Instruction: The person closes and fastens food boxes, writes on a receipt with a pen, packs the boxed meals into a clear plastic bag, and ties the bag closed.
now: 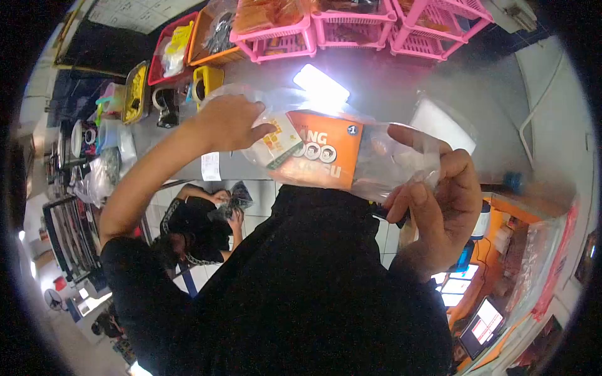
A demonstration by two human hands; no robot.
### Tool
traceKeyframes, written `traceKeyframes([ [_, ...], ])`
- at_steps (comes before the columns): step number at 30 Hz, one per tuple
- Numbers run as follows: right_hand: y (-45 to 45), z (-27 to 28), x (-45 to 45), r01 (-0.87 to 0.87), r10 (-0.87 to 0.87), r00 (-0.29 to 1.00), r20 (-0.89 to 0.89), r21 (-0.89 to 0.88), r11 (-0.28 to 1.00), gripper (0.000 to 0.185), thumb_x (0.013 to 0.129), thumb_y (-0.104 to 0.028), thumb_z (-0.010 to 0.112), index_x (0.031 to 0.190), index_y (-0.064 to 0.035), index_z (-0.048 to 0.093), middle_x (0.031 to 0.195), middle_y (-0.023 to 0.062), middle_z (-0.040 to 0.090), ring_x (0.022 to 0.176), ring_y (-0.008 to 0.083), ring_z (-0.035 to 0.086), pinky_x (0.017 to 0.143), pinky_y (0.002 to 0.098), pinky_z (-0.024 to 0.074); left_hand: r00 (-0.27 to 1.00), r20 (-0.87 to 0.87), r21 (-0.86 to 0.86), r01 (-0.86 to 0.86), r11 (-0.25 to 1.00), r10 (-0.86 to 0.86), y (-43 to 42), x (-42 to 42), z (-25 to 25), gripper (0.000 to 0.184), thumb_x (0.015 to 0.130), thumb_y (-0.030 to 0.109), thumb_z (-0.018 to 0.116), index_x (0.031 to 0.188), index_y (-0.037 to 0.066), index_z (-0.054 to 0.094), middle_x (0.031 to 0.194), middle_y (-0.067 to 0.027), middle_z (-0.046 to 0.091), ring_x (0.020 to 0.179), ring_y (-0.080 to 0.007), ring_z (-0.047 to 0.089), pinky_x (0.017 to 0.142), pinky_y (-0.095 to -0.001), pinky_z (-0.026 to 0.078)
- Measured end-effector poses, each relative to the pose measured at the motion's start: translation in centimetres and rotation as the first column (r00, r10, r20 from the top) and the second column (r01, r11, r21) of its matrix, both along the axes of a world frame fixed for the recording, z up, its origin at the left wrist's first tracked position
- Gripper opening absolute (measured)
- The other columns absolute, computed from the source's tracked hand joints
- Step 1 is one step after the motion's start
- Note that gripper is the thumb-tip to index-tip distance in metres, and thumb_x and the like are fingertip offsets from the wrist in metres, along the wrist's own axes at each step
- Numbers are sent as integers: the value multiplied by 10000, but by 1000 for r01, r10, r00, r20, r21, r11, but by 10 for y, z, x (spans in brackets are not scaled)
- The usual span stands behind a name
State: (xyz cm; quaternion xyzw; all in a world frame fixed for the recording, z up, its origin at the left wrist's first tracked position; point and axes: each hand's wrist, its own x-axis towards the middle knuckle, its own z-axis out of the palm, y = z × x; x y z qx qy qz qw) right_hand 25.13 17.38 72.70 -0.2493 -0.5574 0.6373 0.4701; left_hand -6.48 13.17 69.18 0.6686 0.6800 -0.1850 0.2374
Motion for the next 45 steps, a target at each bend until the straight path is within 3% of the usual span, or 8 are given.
traceKeyframes([
  [4,-5,-1,7,-98,98,995,10,8,995,142,912,-55,597,925,4,468,1198,376,597,570,102,648,576,245,560,999,-49,-196,13,981,-23,9,21,-60,830,712,644,740,1159,-48,637,1125,-204,668,1052,-364,648,968,-429,497],
  [10,-15,-11,15,-82,82,997,2,-11,997,178,909,-97,617,939,3,473,1224,374,584,518,106,609,571,229,540,947,-321,127,32,991,11,-7,50,-87,949,641,644,782,1188,-108,591,1300,-295,546,1250,-379,521,1062,-437,432],
  [17,-25,-2,17,-93,96,994,44,-66,993,144,905,-15,596,991,6,483,1262,297,587,681,114,637,629,239,532,991,33,-41,129,991,-127,14,52,-84,825,626,553,805,1153,-56,625,1226,-254,581,1210,-391,523,1065,-463,416],
  [22,-36,-2,7,63,-59,992,112,-34,997,120,906,-27,582,967,-1,482,1261,332,586,577,96,618,590,228,539,936,213,244,226,943,-279,-1,55,-107,1058,595,404,878,1428,-16,378,1357,-169,471,1307,-338,441,1111,-457,362],
  [28,-51,-5,-7,121,-122,988,96,16,993,139,926,13,585,1002,-7,470,1273,304,584,686,106,663,603,219,553,981,-163,106,124,987,-106,-18,68,-79,926,626,487,872,1328,-2,519,1327,-205,498,1227,-377,501,1086,-461,380],
  [34,-66,-10,-15,244,-250,961,115,64,968,110,932,34,571,996,-5,491,1271,286,603,630,91,631,625,228,550,954,66,-33,296,954,-294,-19,49,-101,813,646,510,852,1193,-32,590,1225,-163,531,1161,-330,525,951,-428,488],
  [37,-74,-7,-24,345,-361,905,225,108,932,78,967,-95,568,978,-38,517,1264,284,621,543,95,603,635,282,570,934,-30,462,328,824,-355,-23,55,-125,771,650,476,855,1170,-30,591,1181,-161,532,1115,-341,542,878,-446,521],
  [45,-71,-8,-23,380,-409,887,215,163,911,90,960,-107,585,985,-35,536,1260,291,622,537,70,589,634,254,567,913,108,330,339,881,-393,-18,20,-75,691,808,603,680,1058,-42,665,1180,-223,606,1085,-354,601,880,-482,500],
])
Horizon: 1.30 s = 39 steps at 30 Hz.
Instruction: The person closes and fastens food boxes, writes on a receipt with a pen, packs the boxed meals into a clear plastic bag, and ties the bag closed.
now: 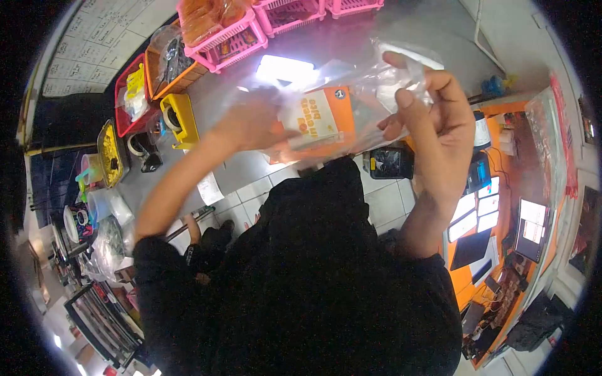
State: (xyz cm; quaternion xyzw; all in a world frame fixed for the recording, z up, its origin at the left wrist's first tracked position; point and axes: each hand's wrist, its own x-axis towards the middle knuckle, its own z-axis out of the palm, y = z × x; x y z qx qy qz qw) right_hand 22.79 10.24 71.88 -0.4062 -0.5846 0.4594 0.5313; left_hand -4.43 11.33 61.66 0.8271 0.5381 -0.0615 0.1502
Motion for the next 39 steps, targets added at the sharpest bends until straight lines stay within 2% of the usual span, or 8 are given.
traceKeyframes([
  [5,8,0,13,34,-35,996,79,15,999,142,960,-118,599,1032,1,575,1095,211,678,580,77,608,630,246,550,882,-434,-71,170,983,-184,-17,-30,136,643,850,589,633,929,-45,705,723,-192,651,696,-380,667,687,-460,525],
  [9,13,-2,-19,-170,137,974,182,178,969,161,894,-39,674,1051,-28,639,1087,93,680,791,128,648,694,257,533,939,-45,238,340,910,-340,-21,-7,169,473,795,363,753,1008,-41,628,723,-212,625,726,-393,657,662,-454,511],
  [20,17,-113,-34,-278,211,867,451,88,957,1028,603,-277,913,1415,14,353,1387,172,462,1304,303,447,1073,422,388,668,666,338,126,933,-331,8,42,109,149,856,114,677,943,26,594,840,-160,612,763,-350,614,687,-390,478],
  [25,29,-173,-66,-255,327,875,357,-234,938,508,793,-224,773,1193,-9,546,1135,118,608,1045,250,587,889,382,478,479,834,432,-256,865,-274,3,-7,57,629,676,288,850,1195,31,604,1268,-216,547,1171,-390,532,1018,-451,417],
  [29,12,-233,-68,-109,-22,733,679,149,983,416,1021,-363,569,1247,-15,595,1134,90,620,1001,174,575,845,307,489,765,644,200,-193,961,20,-17,-31,-81,1229,564,359,922,1530,40,233,1538,-247,301,1437,-397,300,1206,-466,223],
  [31,2,-184,-111,56,-53,998,21,-135,989,275,974,-208,605,1139,13,597,1006,90,619,943,187,590,844,342,485,677,736,164,-214,963,24,-20,10,-90,1153,601,326,895,1526,51,263,1526,-247,324,1421,-406,313,1190,-484,240],
  [38,-23,-161,-47,-284,258,958,-123,-305,909,495,998,-278,593,1369,33,489,1383,161,555,1316,267,481,1103,358,363,693,720,364,-319,875,-47,-27,51,-113,532,762,124,703,1275,44,588,1186,-242,603,1136,-413,538,1045,-482,396],
  [39,-12,-146,-27,-375,285,828,484,99,922,499,983,-252,600,1384,18,481,1399,153,532,1324,273,476,1130,384,342,630,773,380,-362,851,-78,-21,50,-129,551,766,69,636,1309,35,544,1090,-202,657,1063,-420,578,1008,-479,433],
])
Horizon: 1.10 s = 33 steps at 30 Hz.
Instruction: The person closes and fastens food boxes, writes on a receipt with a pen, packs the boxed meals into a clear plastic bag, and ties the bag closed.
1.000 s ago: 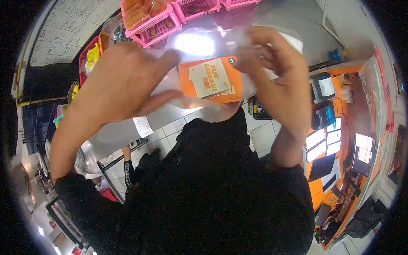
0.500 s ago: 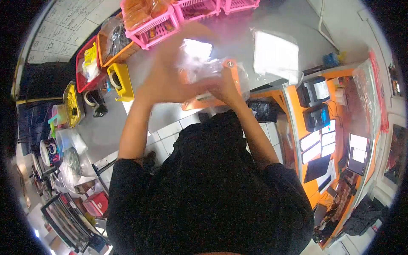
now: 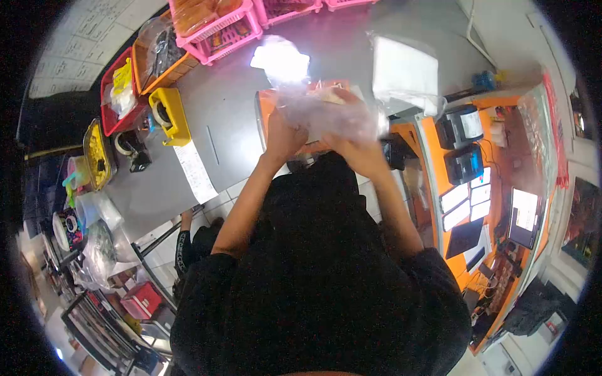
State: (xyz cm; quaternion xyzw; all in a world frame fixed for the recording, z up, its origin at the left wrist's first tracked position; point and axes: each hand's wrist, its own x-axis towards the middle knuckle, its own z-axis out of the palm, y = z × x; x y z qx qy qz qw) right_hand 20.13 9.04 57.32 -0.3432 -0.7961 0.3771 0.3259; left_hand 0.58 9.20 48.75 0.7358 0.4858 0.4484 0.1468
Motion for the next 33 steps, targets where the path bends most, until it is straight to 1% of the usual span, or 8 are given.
traceKeyframes([
  [5,21,-57,18,88,-80,929,362,-6,996,545,954,-207,586,1417,14,401,1471,180,413,1375,300,382,1152,397,303,901,415,-369,39,929,127,-6,18,31,590,702,33,635,1284,13,538,1144,-230,619,1107,-436,546,991,-499,436],
  [12,15,-103,-49,317,-345,936,-70,-256,913,329,1007,-310,499,1183,-36,452,1192,93,453,1119,215,425,986,345,362,984,106,-210,-115,971,140,-16,43,51,602,666,78,664,1240,0,502,1300,-257,484,1184,-480,469,1064,-511,375],
  [18,18,-112,-61,417,-494,847,-197,-331,847,333,1052,-398,425,984,-79,495,952,19,487,899,141,463,843,300,413,952,301,1,59,998,-57,-50,14,52,720,770,198,679,1379,-71,404,1351,-295,452,1267,-476,430,1089,-547,341],
  [25,37,-70,-90,474,-768,587,-258,-660,583,435,1076,-463,368,785,-146,433,696,-46,371,639,109,385,640,262,381,926,311,-99,-191,976,213,-74,-17,-3,731,888,301,600,1434,-103,329,1456,-295,381,1365,-444,368,1137,-498,300],
  [28,30,-34,-87,587,-805,556,-208,-588,557,433,1072,-461,382,753,-169,373,649,-53,311,580,105,320,557,266,310,513,601,-477,-384,790,612,-74,-51,-29,446,984,215,500,1346,-40,447,1373,-185,506,1282,-278,511,1122,-404,356],
  [31,45,-13,-44,425,-634,664,-396,-498,756,454,1066,-473,394,732,-171,339,626,-53,259,543,101,241,510,282,248,-158,873,-419,240,876,461,-85,-90,-122,378,1018,285,471,1257,3,544,1219,-144,611,1131,-268,589,1002,-413,456],
  [32,47,8,-42,288,-525,696,-490,-479,829,465,1065,-477,395,723,-169,333,618,-52,240,534,99,214,501,286,232,219,912,-391,206,897,347,-79,-78,-102,413,1004,328,486,1256,7,550,1216,-146,617,1112,-270,598,971,-422,472],
  [33,30,76,-64,146,-430,720,-545,-488,861,478,1065,-478,394,708,-167,325,607,-53,218,525,94,191,499,287,221,192,927,-367,305,879,321,-73,-61,-85,436,999,350,480,1263,9,545,1211,-150,618,1110,-271,598,967,-424,473],
])
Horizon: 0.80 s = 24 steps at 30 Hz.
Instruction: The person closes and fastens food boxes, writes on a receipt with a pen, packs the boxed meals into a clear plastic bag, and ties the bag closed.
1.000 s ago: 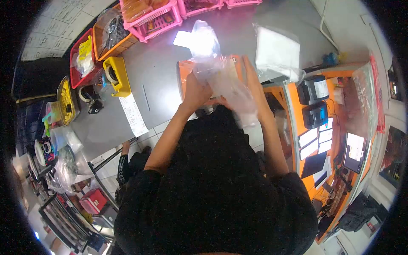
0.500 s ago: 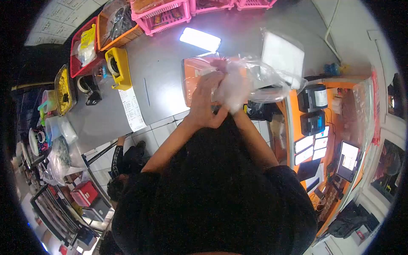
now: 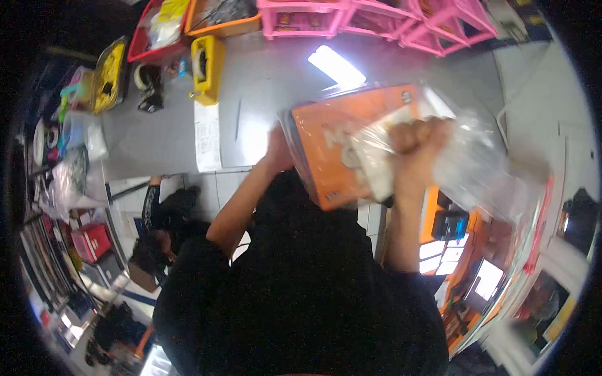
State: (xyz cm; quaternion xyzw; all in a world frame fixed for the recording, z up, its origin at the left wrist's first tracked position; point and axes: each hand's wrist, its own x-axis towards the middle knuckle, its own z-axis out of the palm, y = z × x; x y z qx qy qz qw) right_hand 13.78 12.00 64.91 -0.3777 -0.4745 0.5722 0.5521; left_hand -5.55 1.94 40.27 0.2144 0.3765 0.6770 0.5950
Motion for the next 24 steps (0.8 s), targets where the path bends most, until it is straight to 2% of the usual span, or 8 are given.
traceKeyframes([
  [2,-8,46,-5,-189,195,979,-55,94,977,506,1071,-467,376,666,-172,301,577,-59,202,507,92,165,497,295,222,887,445,-54,168,984,-127,30,42,31,482,988,394,467,1276,13,535,1203,-157,619,1105,-273,598,958,-428,475],
  [5,-16,72,-3,-446,460,887,-34,190,875,531,1082,-454,320,629,-178,286,530,-58,199,467,93,151,492,294,239,730,669,-11,201,979,-142,68,85,61,551,972,460,449,1295,19,520,1191,-167,620,1099,-276,599,945,-434,479],
  [10,-22,85,-9,-550,547,835,55,118,827,538,1082,-459,315,624,-178,283,498,-60,188,432,101,146,487,283,260,801,599,86,-30,996,-28,102,67,99,666,944,569,418,1328,30,495,1170,-184,623,1088,-282,600,923,-443,485],
  [16,12,96,-68,-132,149,953,263,-81,988,510,1069,-443,389,664,-165,255,586,-43,187,522,115,211,565,300,304,873,428,366,-404,838,233,55,-49,175,805,912,701,382,1367,42,466,1145,-204,627,1074,-289,601,896,-455,493],
  [18,21,100,-83,-158,184,925,331,-104,982,508,1062,-445,407,674,-160,247,597,-39,190,536,120,217,582,303,309,651,758,377,-397,837,-32,-6,-58,182,919,860,794,344,1352,26,459,1030,-195,634,1000,-242,619,854,-433,502],
  [20,14,97,-77,-421,445,867,225,-149,895,503,1065,-443,395,676,-157,255,587,-38,203,530,119,223,581,301,310,843,351,868,-129,480,-407,-25,-73,146,789,917,687,338,1280,9,516,864,-97,645,836,-202,604,803,-405,463],
  [22,0,89,-76,-617,633,758,159,-141,774,510,1081,-437,352,648,-173,294,521,-53,226,466,102,220,536,280,296,851,524,591,-345,729,-22,-23,-72,104,776,919,685,346,1257,16,547,923,-96,642,893,-200,610,832,-408,470],
  [24,6,82,-76,-758,762,637,114,-87,647,546,1083,-451,316,613,-176,285,466,-57,212,403,100,184,481,289,288,720,689,219,-321,922,87,-1,-56,71,760,914,661,370,1242,5,568,1068,-114,654,1040,-264,616,924,-463,460],
])
